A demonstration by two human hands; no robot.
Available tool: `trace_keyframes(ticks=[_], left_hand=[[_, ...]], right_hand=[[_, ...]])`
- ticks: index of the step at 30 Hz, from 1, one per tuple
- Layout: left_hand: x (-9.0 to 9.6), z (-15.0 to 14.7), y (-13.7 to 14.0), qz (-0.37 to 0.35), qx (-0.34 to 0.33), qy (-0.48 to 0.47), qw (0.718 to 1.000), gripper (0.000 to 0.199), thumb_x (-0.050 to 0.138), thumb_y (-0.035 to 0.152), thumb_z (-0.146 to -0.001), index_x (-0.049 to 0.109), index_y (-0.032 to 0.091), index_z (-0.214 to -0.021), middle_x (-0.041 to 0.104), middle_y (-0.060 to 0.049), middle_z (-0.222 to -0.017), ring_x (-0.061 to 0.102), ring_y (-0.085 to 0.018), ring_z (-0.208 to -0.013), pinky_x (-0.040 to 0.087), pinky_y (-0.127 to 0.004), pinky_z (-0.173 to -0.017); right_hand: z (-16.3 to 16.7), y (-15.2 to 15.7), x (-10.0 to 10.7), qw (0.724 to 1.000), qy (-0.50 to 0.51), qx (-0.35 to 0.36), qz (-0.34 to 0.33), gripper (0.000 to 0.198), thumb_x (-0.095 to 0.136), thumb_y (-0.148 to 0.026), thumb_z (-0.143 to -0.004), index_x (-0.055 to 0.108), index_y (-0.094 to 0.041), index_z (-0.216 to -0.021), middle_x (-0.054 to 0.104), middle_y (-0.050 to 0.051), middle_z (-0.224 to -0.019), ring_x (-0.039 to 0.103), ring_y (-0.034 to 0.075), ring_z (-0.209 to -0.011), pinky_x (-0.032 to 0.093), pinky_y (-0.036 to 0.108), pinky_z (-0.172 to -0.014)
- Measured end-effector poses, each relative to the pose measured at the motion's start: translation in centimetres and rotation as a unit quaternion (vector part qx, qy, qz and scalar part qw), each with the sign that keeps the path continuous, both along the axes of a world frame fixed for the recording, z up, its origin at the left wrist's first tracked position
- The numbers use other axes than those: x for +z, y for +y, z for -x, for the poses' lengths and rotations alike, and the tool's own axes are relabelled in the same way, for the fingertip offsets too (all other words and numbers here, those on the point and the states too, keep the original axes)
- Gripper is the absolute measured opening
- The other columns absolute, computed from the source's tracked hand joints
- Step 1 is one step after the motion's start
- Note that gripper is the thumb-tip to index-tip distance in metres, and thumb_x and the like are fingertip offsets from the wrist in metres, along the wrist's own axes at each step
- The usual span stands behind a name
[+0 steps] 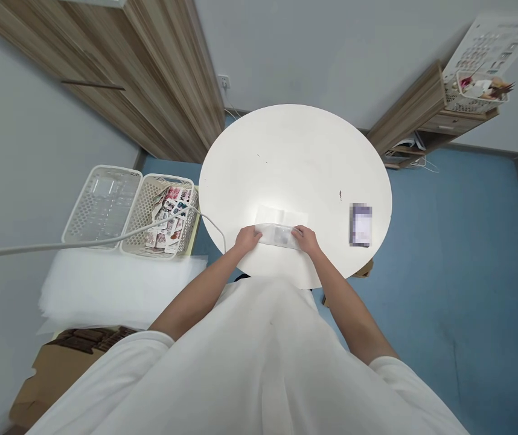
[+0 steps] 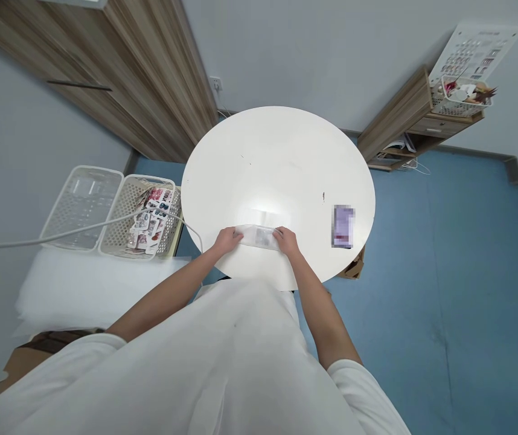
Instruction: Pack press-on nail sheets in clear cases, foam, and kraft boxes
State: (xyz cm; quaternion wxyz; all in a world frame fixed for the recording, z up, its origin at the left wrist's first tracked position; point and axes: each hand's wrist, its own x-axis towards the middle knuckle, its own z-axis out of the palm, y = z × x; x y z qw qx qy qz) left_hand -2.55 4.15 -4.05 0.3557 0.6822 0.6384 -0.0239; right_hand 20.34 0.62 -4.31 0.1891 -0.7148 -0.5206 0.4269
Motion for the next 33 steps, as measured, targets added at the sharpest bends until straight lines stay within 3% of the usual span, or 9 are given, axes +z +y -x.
trace_keyframes(ticks=[3,5,8,12,15,18,20,24,33], left_hand=[[0.3,-0.1,-0.5,-0.013,0.008,0.035,0.999,0.021,0.049,0.031,-0.080,0.054,0.017,-0.095,0.062,-0.008,-0.085,0.058,-0.024,-0.083,0.043,-0.034,-0.070],[0.8,-0.4,-1.1,-0.069,0.020,0.048,0.996,0.037,0.049,0.026,-0.079,0.047,0.016,-0.115,0.060,-0.011,-0.103,0.055,-0.027,-0.098,0.042,-0.038,-0.080],[1.4,-1.2,-2.2,-0.169,-0.049,0.017,0.984,0.055,0.046,0.020,-0.080,0.031,0.017,-0.133,0.041,-0.014,-0.134,0.037,-0.030,-0.123,0.032,-0.042,-0.097],[1.3,-3.0,-3.1,-0.160,-0.219,-0.044,0.961,0.050,0.045,0.023,-0.082,0.037,0.025,-0.132,0.033,-0.009,-0.143,0.028,-0.030,-0.130,0.023,-0.045,-0.104],[0.8,-3.9,-3.2,-0.139,-0.219,-0.034,0.965,0.049,0.047,0.026,-0.082,0.039,0.025,-0.130,0.031,-0.010,-0.144,0.028,-0.031,-0.130,0.025,-0.046,-0.103],[0.4,-4.1,-3.0,-0.129,-0.217,-0.028,0.967,0.048,0.047,0.026,-0.082,0.039,0.024,-0.130,0.029,-0.011,-0.145,0.030,-0.030,-0.129,0.027,-0.045,-0.102],[0.4,-3.9,-3.0,-0.129,-0.229,-0.019,0.965,0.048,0.047,0.028,-0.083,0.039,0.024,-0.130,0.029,-0.011,-0.145,0.031,-0.030,-0.128,0.028,-0.044,-0.101],[0.4,-3.2,-4.0,-0.135,-0.270,-0.012,0.953,0.048,0.048,0.031,-0.083,0.040,0.025,-0.129,0.031,-0.011,-0.143,0.033,-0.029,-0.126,0.029,-0.044,-0.099],[-0.2,-2.3,-7.8,-0.151,-0.315,-0.022,0.937,0.057,0.052,0.029,-0.080,0.032,0.028,-0.134,0.026,-0.010,-0.146,0.030,-0.029,-0.128,0.025,-0.045,-0.101]], right_hand=[[0.3,0.2,-0.3,1.000,-0.018,-0.023,-0.005,0.020,0.045,-0.030,-0.080,0.060,-0.022,-0.090,0.064,0.002,-0.094,0.057,0.018,-0.087,0.043,0.031,-0.080],[0.4,0.1,-0.4,0.999,-0.025,-0.038,-0.015,0.023,0.045,-0.029,-0.080,0.058,-0.021,-0.098,0.063,0.004,-0.099,0.056,0.019,-0.092,0.043,0.032,-0.083],[0.4,-0.7,-0.3,0.996,-0.050,-0.060,-0.042,0.036,0.046,-0.030,-0.079,0.050,-0.019,-0.113,0.057,0.009,-0.113,0.051,0.022,-0.106,0.040,0.037,-0.092],[0.5,-2.9,-0.2,0.983,-0.106,-0.140,-0.059,0.061,0.051,-0.034,-0.076,0.033,-0.015,-0.131,0.039,0.018,-0.132,0.032,0.032,-0.125,0.029,0.049,-0.101],[0.9,-4.1,-0.7,0.981,-0.065,-0.177,-0.040,0.072,0.055,-0.035,-0.073,0.025,-0.014,-0.135,0.032,0.019,-0.136,0.026,0.033,-0.130,0.026,0.050,-0.104],[1.2,-3.9,-1.2,0.976,0.005,-0.217,-0.001,0.077,0.060,-0.036,-0.068,0.025,-0.016,-0.134,0.038,0.018,-0.132,0.038,0.030,-0.123,0.037,0.045,-0.098],[1.3,-3.4,-1.1,0.968,0.042,-0.246,0.025,0.075,0.063,-0.035,-0.064,0.033,-0.018,-0.130,0.048,0.016,-0.124,0.050,0.028,-0.112,0.044,0.040,-0.088],[1.1,-4.0,-0.2,0.969,0.081,-0.220,0.081,0.042,0.063,-0.035,-0.063,0.055,-0.018,-0.100,0.063,0.008,-0.098,0.060,0.022,-0.087,0.048,0.032,-0.071],[2.1,-8.8,0.6,0.971,-0.018,-0.236,0.026,0.021,0.053,-0.038,-0.069,0.053,-0.021,-0.080,0.058,0.001,-0.073,0.055,0.017,-0.070,0.043,0.029,-0.062]])
